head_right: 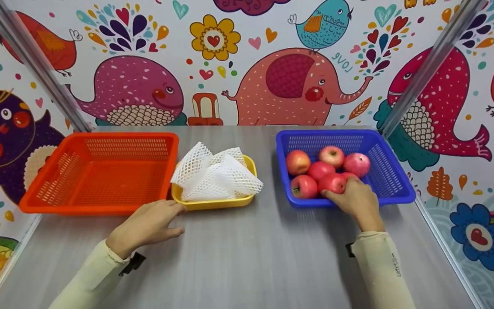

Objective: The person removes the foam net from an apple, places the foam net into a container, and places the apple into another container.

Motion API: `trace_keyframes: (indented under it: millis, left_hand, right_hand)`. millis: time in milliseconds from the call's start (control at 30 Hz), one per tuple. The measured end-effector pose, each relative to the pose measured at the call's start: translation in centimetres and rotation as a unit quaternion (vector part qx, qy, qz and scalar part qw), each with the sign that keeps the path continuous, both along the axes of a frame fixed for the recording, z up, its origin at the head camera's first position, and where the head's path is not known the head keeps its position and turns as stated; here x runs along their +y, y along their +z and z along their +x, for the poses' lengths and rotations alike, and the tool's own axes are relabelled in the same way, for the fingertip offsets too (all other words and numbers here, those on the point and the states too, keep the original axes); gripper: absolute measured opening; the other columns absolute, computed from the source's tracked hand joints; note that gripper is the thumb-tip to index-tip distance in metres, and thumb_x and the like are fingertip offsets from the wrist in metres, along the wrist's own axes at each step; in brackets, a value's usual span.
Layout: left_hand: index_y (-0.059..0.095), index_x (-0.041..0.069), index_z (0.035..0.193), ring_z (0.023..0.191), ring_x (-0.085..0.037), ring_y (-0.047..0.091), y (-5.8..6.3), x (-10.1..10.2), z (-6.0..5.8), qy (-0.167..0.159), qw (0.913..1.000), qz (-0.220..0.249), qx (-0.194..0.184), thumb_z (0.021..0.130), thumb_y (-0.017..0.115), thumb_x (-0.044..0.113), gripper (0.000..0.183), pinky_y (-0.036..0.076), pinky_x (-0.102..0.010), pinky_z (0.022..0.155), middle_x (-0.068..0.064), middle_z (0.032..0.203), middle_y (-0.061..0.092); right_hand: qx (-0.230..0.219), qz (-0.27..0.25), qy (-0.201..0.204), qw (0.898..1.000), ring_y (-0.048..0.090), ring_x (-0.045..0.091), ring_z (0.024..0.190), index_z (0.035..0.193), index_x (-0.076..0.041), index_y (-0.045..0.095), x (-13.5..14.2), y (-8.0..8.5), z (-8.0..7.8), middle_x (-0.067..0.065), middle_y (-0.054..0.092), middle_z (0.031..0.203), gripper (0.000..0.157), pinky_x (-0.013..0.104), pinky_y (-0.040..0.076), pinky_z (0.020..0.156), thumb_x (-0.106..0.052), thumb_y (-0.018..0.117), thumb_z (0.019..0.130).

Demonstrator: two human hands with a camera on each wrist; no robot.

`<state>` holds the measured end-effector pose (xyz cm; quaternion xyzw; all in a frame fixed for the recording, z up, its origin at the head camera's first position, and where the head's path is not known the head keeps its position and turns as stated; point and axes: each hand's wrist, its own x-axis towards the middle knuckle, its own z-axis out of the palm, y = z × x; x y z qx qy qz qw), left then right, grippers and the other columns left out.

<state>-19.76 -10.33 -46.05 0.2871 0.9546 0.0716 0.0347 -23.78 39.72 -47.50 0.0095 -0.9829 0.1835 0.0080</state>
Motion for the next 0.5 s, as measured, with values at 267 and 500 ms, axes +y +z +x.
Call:
trace_keyframes:
  millis: [267,500]
  left_hand:
    - [0.065,0.006,0.096,0.073,-0.023,0.057,0.3,-0.1,-0.1,0.003,1.0000,0.003,0.008,0.082,0.079,0.031,0.032,0.050,-0.037,0.066,-0.004,0.079,0.058]
    - [0.064,0.007,0.097,0.073,-0.023,0.057,0.3,0.0,0.0,0.002,1.0000,0.001,0.006,0.083,0.079,0.032,0.033,0.049,-0.036,0.065,-0.003,0.077,0.056]
  right_hand:
    - [0.021,0.019,-0.014,0.999,0.056,0.044,0.085,0.116,0.014,0.052,-1.0,1.5,0.4,0.030,0.058,0.097,0.078,0.059,0.046,0.073,-0.056,0.069,0.088]
    - [0.086,0.012,-0.006,0.996,0.056,0.051,0.098,0.121,0.014,0.055,-2.8,2.5,1.4,0.036,0.057,0.113,0.064,0.067,0.042,0.085,-0.039,0.073,0.090]
